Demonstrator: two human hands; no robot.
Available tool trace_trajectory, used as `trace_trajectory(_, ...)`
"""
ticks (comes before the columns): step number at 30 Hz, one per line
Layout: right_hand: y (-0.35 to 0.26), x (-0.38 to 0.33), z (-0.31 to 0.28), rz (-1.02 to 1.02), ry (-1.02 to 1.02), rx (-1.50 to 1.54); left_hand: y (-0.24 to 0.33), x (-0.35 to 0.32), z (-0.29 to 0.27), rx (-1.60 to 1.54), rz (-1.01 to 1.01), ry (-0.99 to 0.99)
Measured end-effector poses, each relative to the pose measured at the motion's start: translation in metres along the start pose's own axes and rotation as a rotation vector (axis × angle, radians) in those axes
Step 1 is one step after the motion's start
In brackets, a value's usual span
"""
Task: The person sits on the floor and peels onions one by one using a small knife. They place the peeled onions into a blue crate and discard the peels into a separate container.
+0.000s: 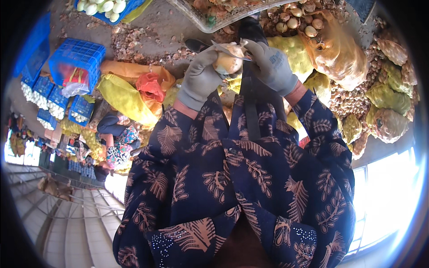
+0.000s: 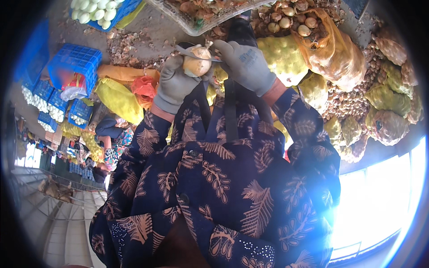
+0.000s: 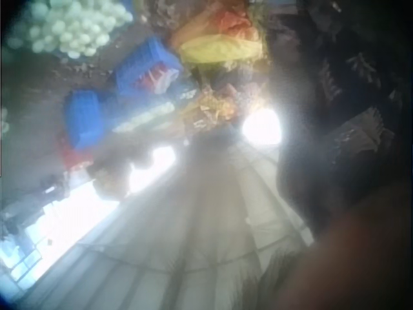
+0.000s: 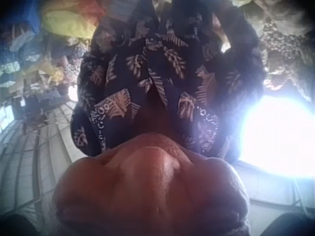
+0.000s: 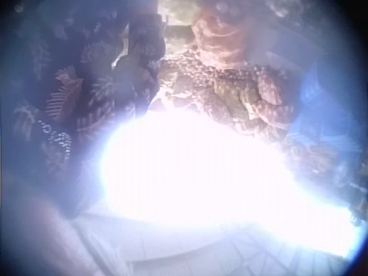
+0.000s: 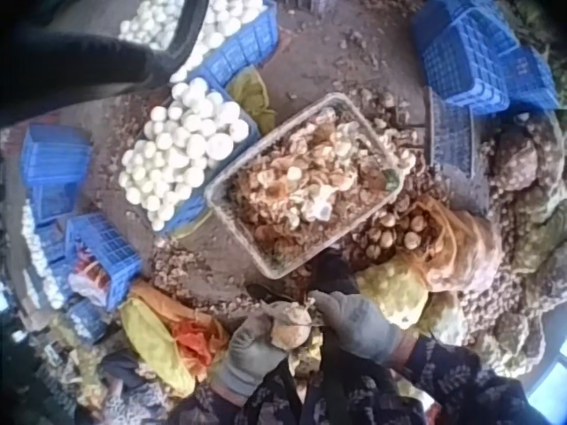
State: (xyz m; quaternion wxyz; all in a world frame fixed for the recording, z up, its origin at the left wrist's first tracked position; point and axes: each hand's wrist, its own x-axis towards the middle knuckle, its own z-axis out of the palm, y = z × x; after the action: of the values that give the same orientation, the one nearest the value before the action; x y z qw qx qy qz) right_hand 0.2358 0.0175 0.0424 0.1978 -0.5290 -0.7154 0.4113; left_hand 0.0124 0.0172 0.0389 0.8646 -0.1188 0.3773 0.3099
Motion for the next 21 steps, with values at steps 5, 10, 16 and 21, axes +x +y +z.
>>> trace_trajectory(5,0.035,-0.011,0.008,0.095,0.015,-0.042,0.004,0.000,0.023,-0.157,-0.036,-0.195)
trace_trajectory(10,0.054,-0.036,-0.002,0.604,-0.150,0.076,0.008,0.006,0.009,-0.112,0.080,0.012)
trace_trajectory(16,-0.023,-0.010,-0.017,0.486,-0.148,0.321,0.029,0.021,-0.005,0.098,0.195,0.008)
trace_trajectory(21,-0.028,0.001,-0.015,0.494,-0.182,0.331,0.031,0.023,0.000,0.334,0.254,0.075)
